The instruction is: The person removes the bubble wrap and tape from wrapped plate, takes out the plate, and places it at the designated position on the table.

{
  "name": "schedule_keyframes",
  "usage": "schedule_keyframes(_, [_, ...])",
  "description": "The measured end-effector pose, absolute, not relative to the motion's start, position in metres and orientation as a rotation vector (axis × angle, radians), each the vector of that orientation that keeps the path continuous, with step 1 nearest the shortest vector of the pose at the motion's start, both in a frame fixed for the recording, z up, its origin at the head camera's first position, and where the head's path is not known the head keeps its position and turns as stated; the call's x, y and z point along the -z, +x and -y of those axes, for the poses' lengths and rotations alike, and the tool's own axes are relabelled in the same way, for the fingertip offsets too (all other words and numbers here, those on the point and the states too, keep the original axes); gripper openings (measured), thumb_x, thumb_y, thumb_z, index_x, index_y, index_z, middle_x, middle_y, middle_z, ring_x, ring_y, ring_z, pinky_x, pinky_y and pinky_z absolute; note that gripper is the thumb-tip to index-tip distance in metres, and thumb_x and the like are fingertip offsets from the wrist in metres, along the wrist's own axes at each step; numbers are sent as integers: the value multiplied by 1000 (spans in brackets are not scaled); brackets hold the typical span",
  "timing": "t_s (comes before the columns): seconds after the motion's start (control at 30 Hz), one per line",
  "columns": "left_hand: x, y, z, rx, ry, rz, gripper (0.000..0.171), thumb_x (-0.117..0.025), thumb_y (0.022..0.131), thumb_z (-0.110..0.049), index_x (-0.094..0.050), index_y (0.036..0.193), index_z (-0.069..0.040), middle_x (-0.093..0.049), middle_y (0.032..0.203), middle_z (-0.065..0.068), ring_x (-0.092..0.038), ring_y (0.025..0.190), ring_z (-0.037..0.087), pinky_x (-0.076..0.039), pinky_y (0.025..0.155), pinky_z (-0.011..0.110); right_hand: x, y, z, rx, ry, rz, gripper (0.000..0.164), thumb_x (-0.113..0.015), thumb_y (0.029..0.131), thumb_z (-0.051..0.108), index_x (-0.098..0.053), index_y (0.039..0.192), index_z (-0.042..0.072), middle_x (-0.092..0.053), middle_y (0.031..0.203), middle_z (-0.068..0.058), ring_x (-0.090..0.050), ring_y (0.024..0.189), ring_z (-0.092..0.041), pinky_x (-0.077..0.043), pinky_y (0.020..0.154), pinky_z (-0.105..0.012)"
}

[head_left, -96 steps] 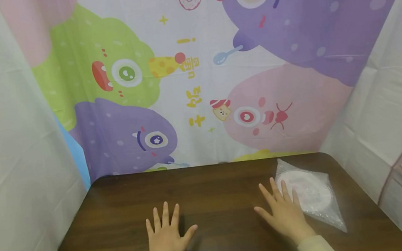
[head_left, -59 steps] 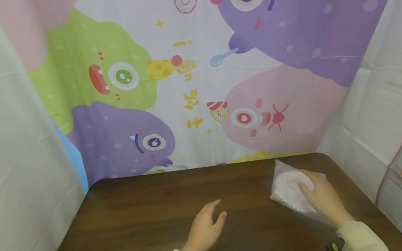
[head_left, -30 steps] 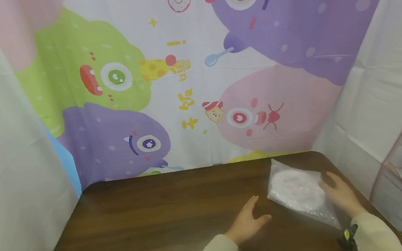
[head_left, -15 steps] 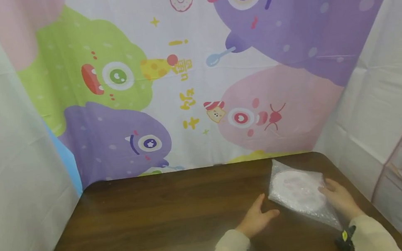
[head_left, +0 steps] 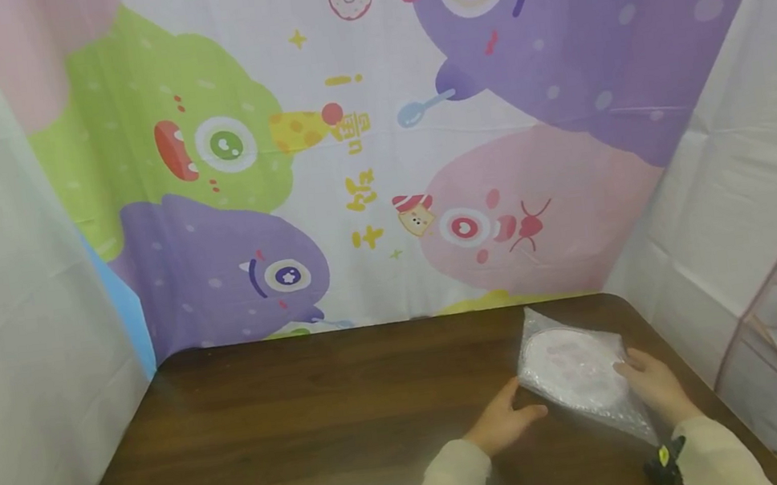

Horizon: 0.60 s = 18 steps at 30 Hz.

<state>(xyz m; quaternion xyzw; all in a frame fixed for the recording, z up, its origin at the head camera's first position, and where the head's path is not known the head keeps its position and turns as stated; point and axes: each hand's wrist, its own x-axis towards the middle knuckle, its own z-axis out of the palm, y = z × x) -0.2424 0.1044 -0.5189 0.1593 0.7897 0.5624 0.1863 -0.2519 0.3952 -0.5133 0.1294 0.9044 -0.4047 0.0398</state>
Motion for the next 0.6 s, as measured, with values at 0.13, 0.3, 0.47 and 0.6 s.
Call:
schedule_keyframes(0.13, [517, -242, -107, -1574, 447, -2244, 77, -63, 90, -37, -31, 152, -5, -35, 157, 16, -33, 144, 39, -28, 118, 56, 514, -252, -396, 1242, 385, -2766, 72, -38, 104, 34, -9, 149, -14, -17, 152, -40, -18, 141, -56, -20, 117, -62])
schedule_keyframes(0.3, [515, -239, -106, -1562, 460, -2260, 76, -63, 90, -36, -32, 151, -4, -34, 157, 16, -37, 142, 39, -29, 118, 54, 515, -251, -396, 1247, 376, -2759, 72, -38, 104, 33, -10, 149, -15, -14, 153, -40, -16, 142, -55, -19, 118, -62])
schedule_keyframes(0.47, [515, -237, -105, -1586, 451, -2249, 73, -63, 91, -34, -33, 151, -5, -36, 157, 17, -38, 141, 41, -31, 117, 56, 513, -250, -394, 1251, 367, -2758, 71, -39, 104, 33, -11, 149, -15, -15, 153, -40, -15, 142, -55, -18, 118, -62])
schedule_keyframes(0.6, [517, -236, -106, -1679, 404, -2226, 70, -63, 91, -31, -36, 149, -2, -41, 152, 22, -40, 139, 43, -34, 114, 59, 512, -249, -392, 1245, 351, -2754, 71, -39, 104, 33, -12, 149, -16, -16, 152, -40, -16, 142, -55, -19, 117, -62])
